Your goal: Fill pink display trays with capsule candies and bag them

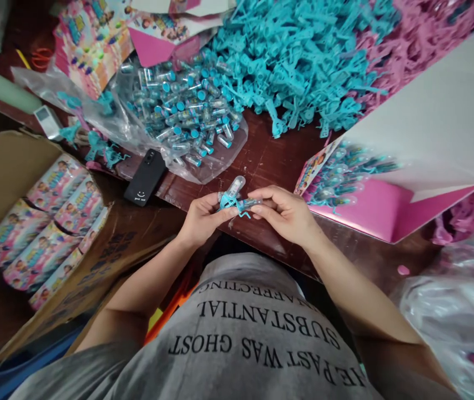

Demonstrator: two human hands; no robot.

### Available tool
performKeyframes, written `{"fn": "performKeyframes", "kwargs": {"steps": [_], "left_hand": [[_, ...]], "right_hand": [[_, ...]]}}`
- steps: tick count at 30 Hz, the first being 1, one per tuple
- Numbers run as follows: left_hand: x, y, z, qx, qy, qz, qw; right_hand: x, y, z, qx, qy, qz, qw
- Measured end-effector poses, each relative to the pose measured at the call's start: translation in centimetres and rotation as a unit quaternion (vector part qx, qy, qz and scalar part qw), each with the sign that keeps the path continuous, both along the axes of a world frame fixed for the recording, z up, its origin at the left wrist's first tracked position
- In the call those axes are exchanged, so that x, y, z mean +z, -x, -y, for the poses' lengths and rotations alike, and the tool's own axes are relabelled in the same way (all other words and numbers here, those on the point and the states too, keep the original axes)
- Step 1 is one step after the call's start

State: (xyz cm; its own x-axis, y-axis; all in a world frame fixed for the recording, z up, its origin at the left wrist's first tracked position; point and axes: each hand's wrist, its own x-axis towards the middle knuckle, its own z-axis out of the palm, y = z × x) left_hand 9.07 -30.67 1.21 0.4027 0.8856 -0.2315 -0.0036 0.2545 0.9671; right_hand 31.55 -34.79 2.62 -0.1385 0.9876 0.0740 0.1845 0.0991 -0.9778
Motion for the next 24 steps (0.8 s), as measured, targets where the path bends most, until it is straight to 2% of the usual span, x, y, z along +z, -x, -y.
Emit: {"fn": "performKeyframes", "kwargs": {"steps": [3, 6, 8, 13, 17, 20, 22, 24], "left_hand": [[0.5, -0.5, 0.4, -0.028, -0.102, -0.058, 0.993], [1.5, -1.2, 0.7, -0.066, -0.221, -0.125, 0.965], [2.3, -2.1, 0.7, -0.088, -0.279, -0.153, 0.944], [4.2, -6.0, 0.4, -0.117, -0.35, -0.157, 0.916], [5.5, -10.0, 1.2, -0.166, -0.396, -0.137, 0.892], [6.2, -12.7, 1.9, -0.198, -0.406, -0.14, 0.881], [6.6, -14.4, 1.6, -0.228, -0.414, -0.145, 0.869], [7.0, -16.4, 0.3, -0.251, -0.448, -0.159, 0.843]], "right_hand": [[0.3, -0.7, 1.1, -0.016, 0.008, 0.015, 1.0], [0.9, -1.4, 2.4, -0.031, 0.112, 0.018, 0.993], [1.5, -2.2, 3.4, -0.053, 0.138, 0.021, 0.989], [3.9, -5.9, 6.7, -0.117, 0.007, 0.051, 0.992], [5.3, -9.4, 9.2, -0.16, 0.001, 0.095, 0.983], [5.8, -11.4, 10.2, -0.154, -0.027, 0.095, 0.983], [6.2, -12.5, 10.5, -0.154, -0.053, 0.113, 0.98], [6.8, -14.0, 10.6, -0.189, -0.067, 0.148, 0.968]]}}
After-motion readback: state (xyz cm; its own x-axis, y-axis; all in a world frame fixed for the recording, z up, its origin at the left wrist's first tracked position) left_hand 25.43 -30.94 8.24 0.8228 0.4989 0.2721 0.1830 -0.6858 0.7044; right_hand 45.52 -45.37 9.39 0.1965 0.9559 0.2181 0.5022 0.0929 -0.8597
